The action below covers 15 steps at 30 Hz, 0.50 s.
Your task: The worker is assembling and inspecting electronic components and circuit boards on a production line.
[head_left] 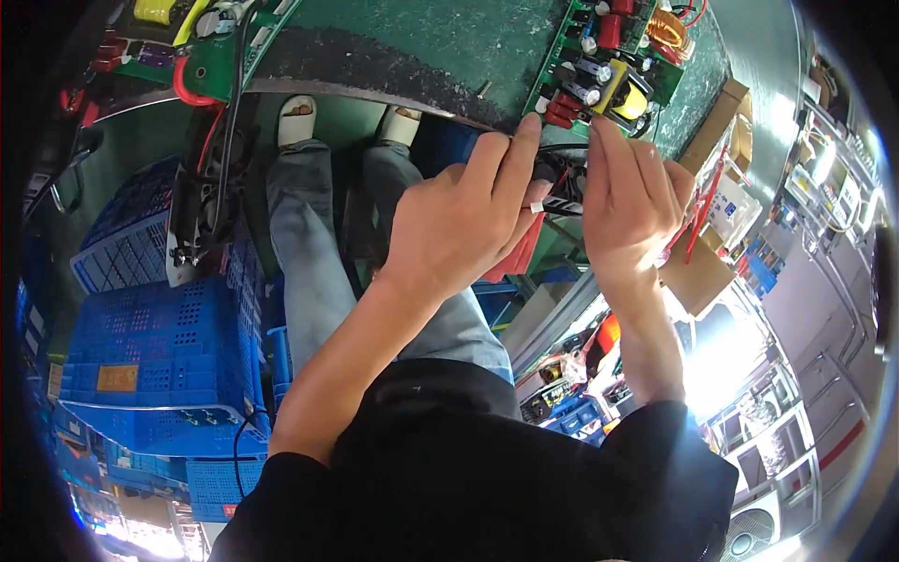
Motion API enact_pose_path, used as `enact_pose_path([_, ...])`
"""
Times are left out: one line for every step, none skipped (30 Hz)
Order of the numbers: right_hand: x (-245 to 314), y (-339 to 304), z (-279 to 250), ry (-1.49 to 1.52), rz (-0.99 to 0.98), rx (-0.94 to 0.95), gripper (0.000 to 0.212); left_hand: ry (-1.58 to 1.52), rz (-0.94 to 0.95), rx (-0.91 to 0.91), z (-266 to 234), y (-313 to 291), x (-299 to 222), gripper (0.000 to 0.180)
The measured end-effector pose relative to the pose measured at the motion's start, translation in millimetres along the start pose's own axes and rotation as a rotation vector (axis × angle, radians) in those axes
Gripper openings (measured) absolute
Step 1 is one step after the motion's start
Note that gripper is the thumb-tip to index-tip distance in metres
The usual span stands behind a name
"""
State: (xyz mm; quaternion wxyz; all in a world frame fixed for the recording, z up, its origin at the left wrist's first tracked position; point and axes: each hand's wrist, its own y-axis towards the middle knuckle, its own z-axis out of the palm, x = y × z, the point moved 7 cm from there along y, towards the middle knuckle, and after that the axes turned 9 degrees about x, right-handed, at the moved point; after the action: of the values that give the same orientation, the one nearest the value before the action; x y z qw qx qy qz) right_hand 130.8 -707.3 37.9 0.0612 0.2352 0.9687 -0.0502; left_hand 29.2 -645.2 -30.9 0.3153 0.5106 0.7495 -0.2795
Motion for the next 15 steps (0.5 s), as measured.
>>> enact_pose_path([-4,-3,2,0.04,0.04,-0.007,0.015,-0.004,-0.002,-0.002,-1,0,1,0.052])
enact_pose_path([-3,-4,6,0.038,0.036,-0.005,0.015,0.007,0.006,0.006,-2,1,0,0.052])
enact_pose_path([-8,-6,7,0.099,0.078,-0.046,0.014,0.015,0.015,0.015,-2,1,-1,0.053])
enact_pose_path([-12,-8,8,0.16,0.119,-0.086,0.013,0.009,0.013,0.014,-2,1,-2,0.053])
enact_pose_path([-13,-10,11,0.156,0.116,-0.082,0.013,-0.003,0.014,0.016,-2,0,-2,0.054])
enact_pose_path([-14,-13,13,0.179,0.126,-0.119,0.014,-0.012,0.016,0.018,-1,1,-1,0.056])
enact_pose_path([-16,-14,13,0.203,0.136,-0.155,0.015,-0.014,0.017,0.016,-1,2,0,0.056])
enact_pose_path([-18,-12,14,0.2,0.135,-0.155,0.015,-0.006,0.024,0.016,-1,3,-1,0.056])
enact_pose_path([-19,-13,15,0.227,0.141,-0.172,0.016,0.003,0.031,0.02,-1,2,-1,0.056])
enact_pose_path([-19,-14,14,0.255,0.147,-0.189,0.016,0.001,0.031,0.024,0,1,0,0.056])
enact_pose_path([-17,-14,12,0.254,0.149,-0.186,0.016,-0.015,0.031,0.02,0,0,1,0.056])
enact_pose_path([-14,-12,11,0.237,0.157,-0.152,0.014,-0.028,0.03,0.014,0,0,2,0.056])
enact_pose_path([-12,-10,12,0.22,0.165,-0.117,0.012,-0.027,0.029,0.015,-1,0,3,0.056])
enact_pose_path([-11,-10,13,0.221,0.166,-0.116,0.012,-0.014,0.026,0.028,-1,1,3,0.057])
enact_pose_path([-11,-11,11,0.199,0.158,-0.134,0.012,-0.005,0.025,0.041,-1,1,2,0.057])
